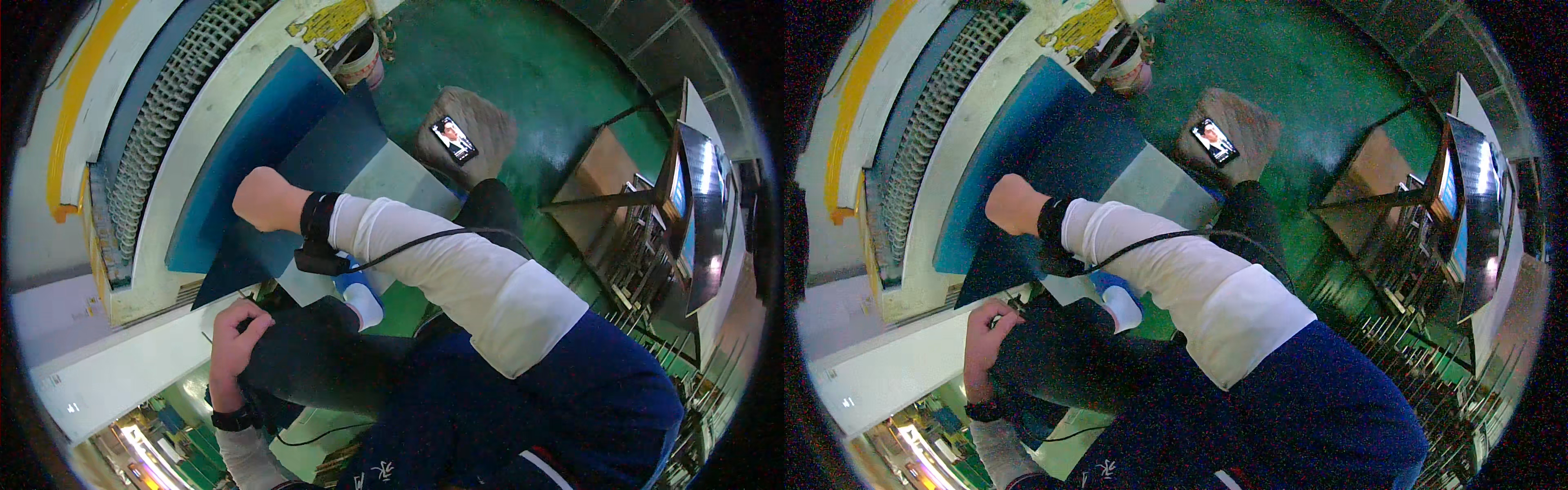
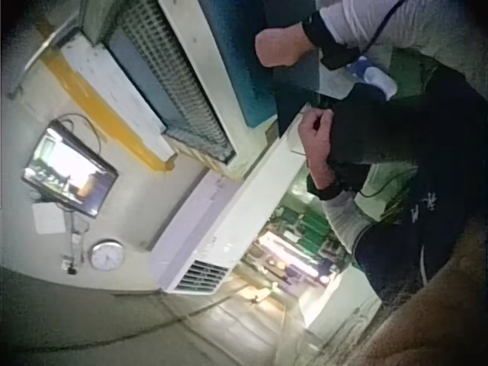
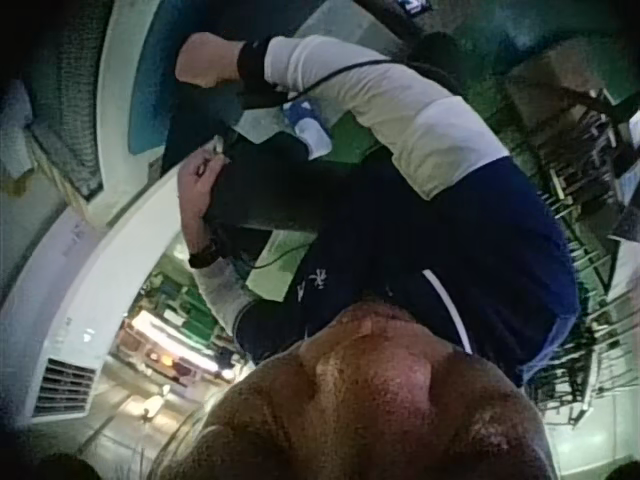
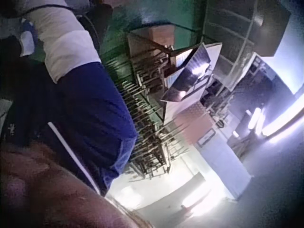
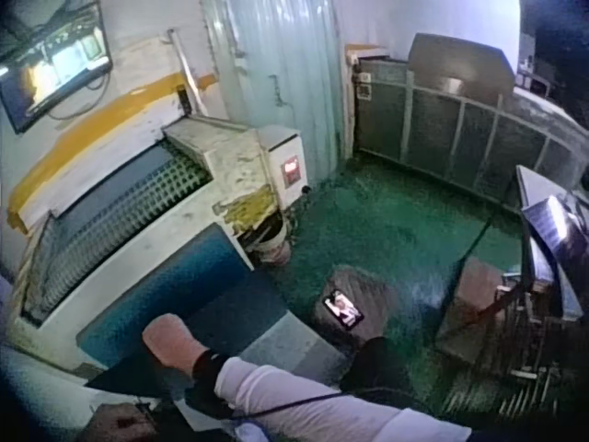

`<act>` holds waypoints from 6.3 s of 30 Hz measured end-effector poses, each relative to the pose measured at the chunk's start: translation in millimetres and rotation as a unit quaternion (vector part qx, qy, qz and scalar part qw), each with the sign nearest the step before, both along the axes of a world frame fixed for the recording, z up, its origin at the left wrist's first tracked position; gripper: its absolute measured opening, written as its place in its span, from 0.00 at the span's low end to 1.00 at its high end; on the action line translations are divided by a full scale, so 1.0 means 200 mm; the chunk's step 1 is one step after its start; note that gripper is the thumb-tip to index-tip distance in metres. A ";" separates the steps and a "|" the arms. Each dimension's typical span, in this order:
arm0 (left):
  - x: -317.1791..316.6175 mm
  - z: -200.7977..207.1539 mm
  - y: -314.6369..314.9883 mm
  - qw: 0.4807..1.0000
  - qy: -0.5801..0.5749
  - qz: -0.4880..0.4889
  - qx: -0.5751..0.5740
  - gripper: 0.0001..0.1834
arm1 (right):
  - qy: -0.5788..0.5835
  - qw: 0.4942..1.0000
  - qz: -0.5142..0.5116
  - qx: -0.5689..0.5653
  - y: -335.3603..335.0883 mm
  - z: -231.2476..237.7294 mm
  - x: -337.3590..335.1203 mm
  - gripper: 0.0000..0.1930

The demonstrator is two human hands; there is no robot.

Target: Loading and stacking blue metal or plastic plates into a processing machine.

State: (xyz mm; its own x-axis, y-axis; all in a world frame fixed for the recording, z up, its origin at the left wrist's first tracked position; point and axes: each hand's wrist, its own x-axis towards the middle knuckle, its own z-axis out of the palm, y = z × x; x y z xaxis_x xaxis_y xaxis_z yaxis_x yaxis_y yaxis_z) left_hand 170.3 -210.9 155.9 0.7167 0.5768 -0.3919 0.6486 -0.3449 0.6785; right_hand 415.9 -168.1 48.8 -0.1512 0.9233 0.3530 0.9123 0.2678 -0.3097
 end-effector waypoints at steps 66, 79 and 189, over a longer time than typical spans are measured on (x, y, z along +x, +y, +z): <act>-0.22 0.03 -0.15 0.970 -0.123 0.029 0.209 0.09 | 0.880 0.451 -0.085 -0.122 0.16 0.20 -0.16 0.09; -0.21 0.06 -0.15 0.979 -0.090 0.052 0.173 0.07 | 0.865 0.482 -0.016 -0.142 0.34 0.35 -0.15 0.22; -0.15 0.03 -0.15 0.982 -0.081 0.081 0.147 0.04 | 0.031 0.996 -0.086 -0.017 0.05 -0.50 -0.06 0.09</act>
State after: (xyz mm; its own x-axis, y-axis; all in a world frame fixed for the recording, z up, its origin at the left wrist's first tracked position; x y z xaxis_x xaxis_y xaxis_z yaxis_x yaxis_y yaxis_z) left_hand 140.5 -240.7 162.6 0.6450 0.7601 -0.0794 0.6031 -0.4425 0.6637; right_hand 404.2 -158.7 -50.3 0.0316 0.9455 0.3240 0.9225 0.0971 -0.3735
